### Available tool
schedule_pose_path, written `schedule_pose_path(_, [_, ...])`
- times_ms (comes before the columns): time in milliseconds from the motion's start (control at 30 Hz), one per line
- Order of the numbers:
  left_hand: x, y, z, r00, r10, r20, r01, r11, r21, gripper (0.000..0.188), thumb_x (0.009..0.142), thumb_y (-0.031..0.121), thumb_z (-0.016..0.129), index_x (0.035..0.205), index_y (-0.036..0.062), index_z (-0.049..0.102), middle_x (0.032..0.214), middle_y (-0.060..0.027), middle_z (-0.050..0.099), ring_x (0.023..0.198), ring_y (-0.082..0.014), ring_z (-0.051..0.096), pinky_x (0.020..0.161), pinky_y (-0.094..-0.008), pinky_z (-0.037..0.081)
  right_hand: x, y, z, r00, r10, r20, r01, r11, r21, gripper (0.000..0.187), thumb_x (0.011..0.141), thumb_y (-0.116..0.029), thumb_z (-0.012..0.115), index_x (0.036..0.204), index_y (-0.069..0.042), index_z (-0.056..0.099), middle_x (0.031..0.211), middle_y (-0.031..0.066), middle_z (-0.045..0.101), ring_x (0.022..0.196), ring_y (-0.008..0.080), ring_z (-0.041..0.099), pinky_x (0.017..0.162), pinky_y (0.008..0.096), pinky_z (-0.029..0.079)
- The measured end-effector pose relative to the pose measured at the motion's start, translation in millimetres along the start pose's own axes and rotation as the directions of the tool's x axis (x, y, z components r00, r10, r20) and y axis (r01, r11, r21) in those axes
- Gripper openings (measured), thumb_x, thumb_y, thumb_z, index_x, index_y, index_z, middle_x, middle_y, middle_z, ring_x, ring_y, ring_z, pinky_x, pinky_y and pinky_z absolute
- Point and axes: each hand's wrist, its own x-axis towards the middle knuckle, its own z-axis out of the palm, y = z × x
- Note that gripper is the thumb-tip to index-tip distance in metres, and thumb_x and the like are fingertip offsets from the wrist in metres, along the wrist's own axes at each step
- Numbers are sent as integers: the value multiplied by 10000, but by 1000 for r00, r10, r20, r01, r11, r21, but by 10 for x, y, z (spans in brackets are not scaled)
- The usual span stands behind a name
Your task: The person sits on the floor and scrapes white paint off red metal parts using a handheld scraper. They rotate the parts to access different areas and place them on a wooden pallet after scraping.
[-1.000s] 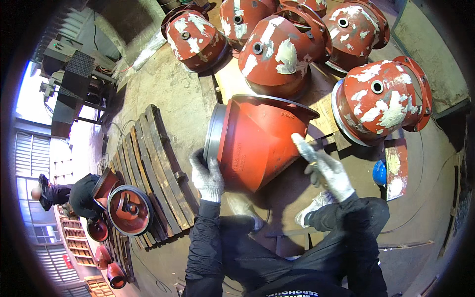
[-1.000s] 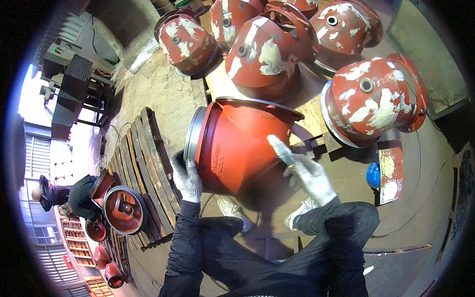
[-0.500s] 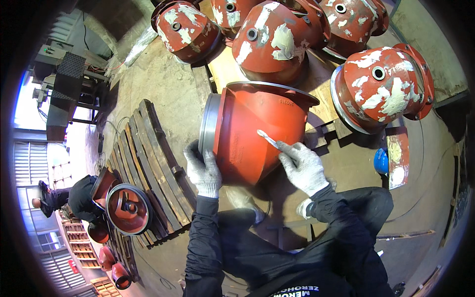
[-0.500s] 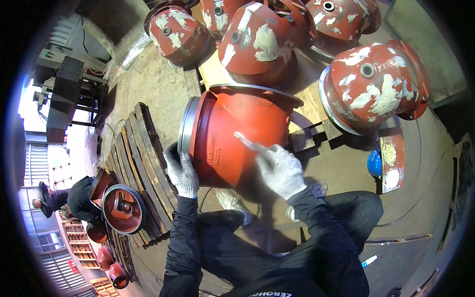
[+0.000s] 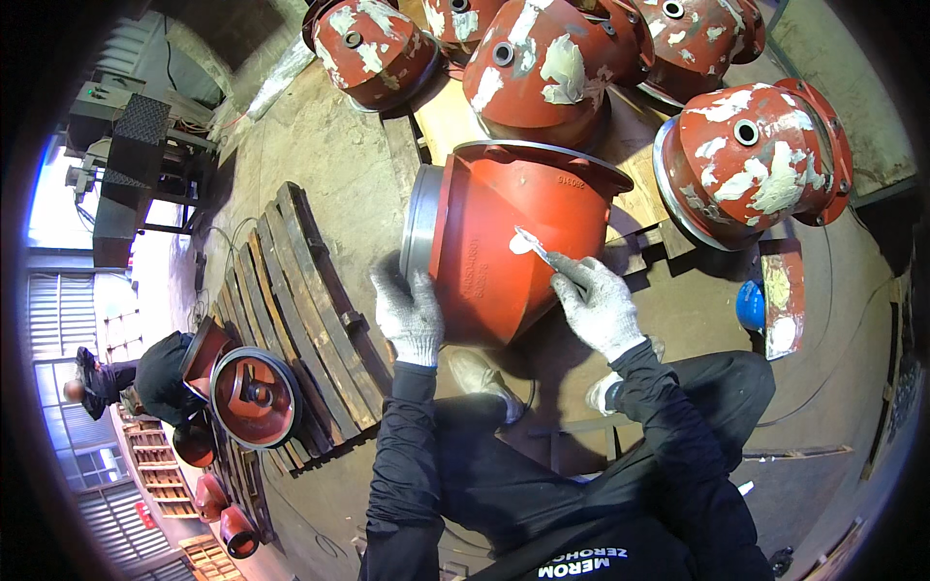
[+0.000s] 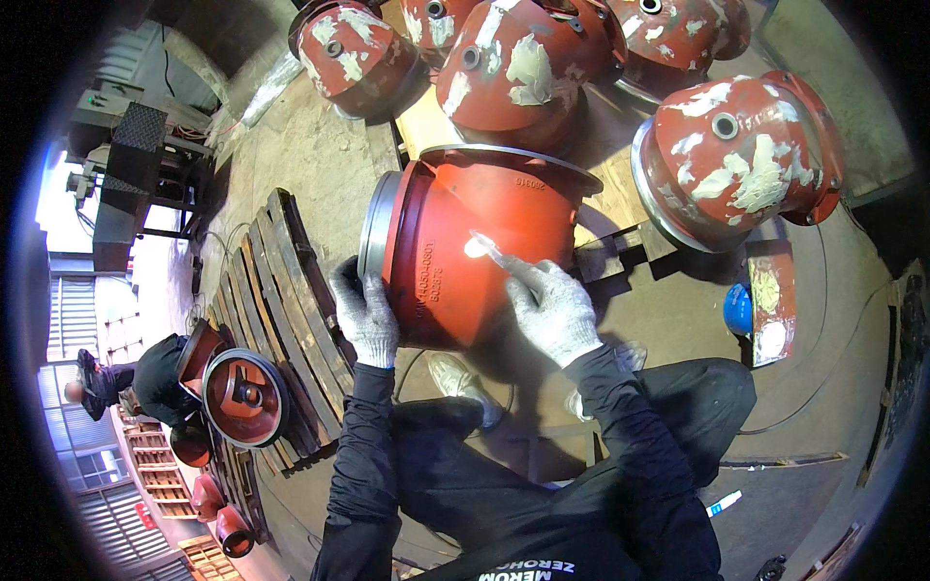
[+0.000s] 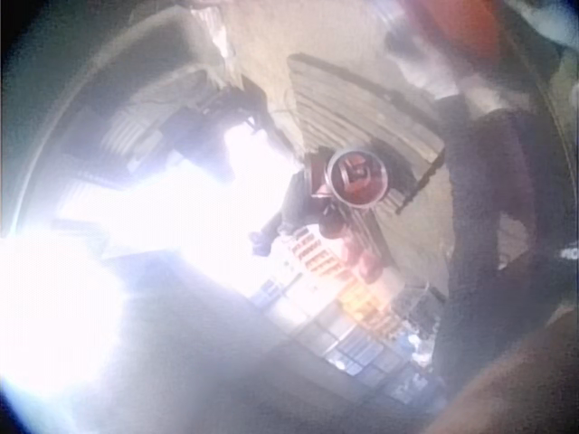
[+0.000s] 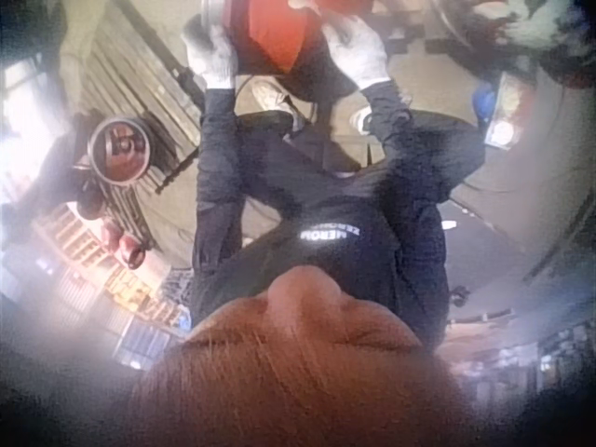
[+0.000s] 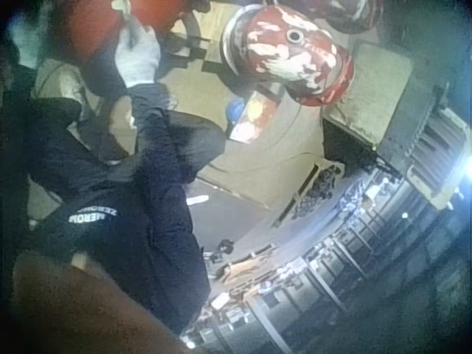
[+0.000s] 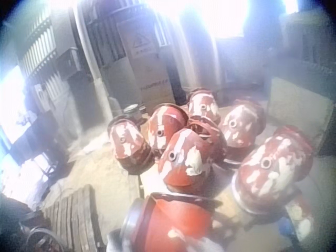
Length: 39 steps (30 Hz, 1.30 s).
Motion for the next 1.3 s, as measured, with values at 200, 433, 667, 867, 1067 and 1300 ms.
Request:
schedule_pose_path(200, [3, -20, 6, 999, 30, -20, -30, 999, 20, 346, 1002, 126, 639, 1328, 23, 581, 1104, -201, 716, 986, -302, 729, 906, -400, 564, -174, -134, 161, 985, -159, -69, 143, 971, -192, 372, 974, -173, 711, 1339, -243, 726, 910, 148, 650, 801, 352, 675, 722, 447, 550])
schedule_pose_path(433, [-2, -78, 12, 1000, 4, -15, -5, 1000, -15, 350, 999, 137, 647, 1328, 32, 587, 1105, -196, 706, 998, -309, 726, 912, -399, 563, -229, -136, 195, 998, -1, 67, -9, 988, 153, 478, 961, -198, 684, 1428, -296, 657, 1031, 180, 665, 946, 388, 694, 812, 480, 583])
schedule_pose_path(667, [-5, -86, 14, 999, -37, -3, 37, 999, -5, 352, 997, 125, 643, 1329, 24, 581, 1135, -210, 716, 1024, -316, 734, 924, -404, 564, -95, -149, 155, 969, -229, -87, 205, 952, -229, 349, 952, -211, 749, 1299, -247, 757, 921, 107, 660, 817, 333, 668, 734, 447, 550])
schedule_pose_path(867, [17, -40, 11, 1000, 16, -13, -16, 1000, -21, 348, 1005, 137, 645, 1328, 25, 573, 1117, -213, 725, 1021, -319, 740, 916, -406, 567, -284, -45, 236, 960, -279, -4, 257, 890, -377, 440, 935, -227, 723, 1371, -277, 694, 1059, 122, 646, 947, 359, 636, 802, 476, 528])
schedule_pose_path(1067, [4, -7, 0, 1000, 1, -17, -1, 1000, 6, 343, 1016, 168, 644, 1328, 42, 578, 1114, -206, 716, 995, -316, 735, 884, -410, 571, -399, -60, 107, 946, -323, -38, 290, 890, -353, 497, 926, -228, 698, 1421, -267, 655, 1078, 132, 635, 949, 352, 634, 802, 467, 528])
schedule_pose_path(1300, [20, -48, 28, 997, 72, -36, -72, 997, 9, 319, 1012, 129, 631, 1314, 38, 584, 1074, -159, 699, 916, -272, 703, 867, -381, 569, -116, -92, 240, 940, -339, -36, 289, 848, -445, 474, 920, -215, 743, 1389, -259, 690, 1005, 99, 634, 886, 314, 628, 751, 461, 500])
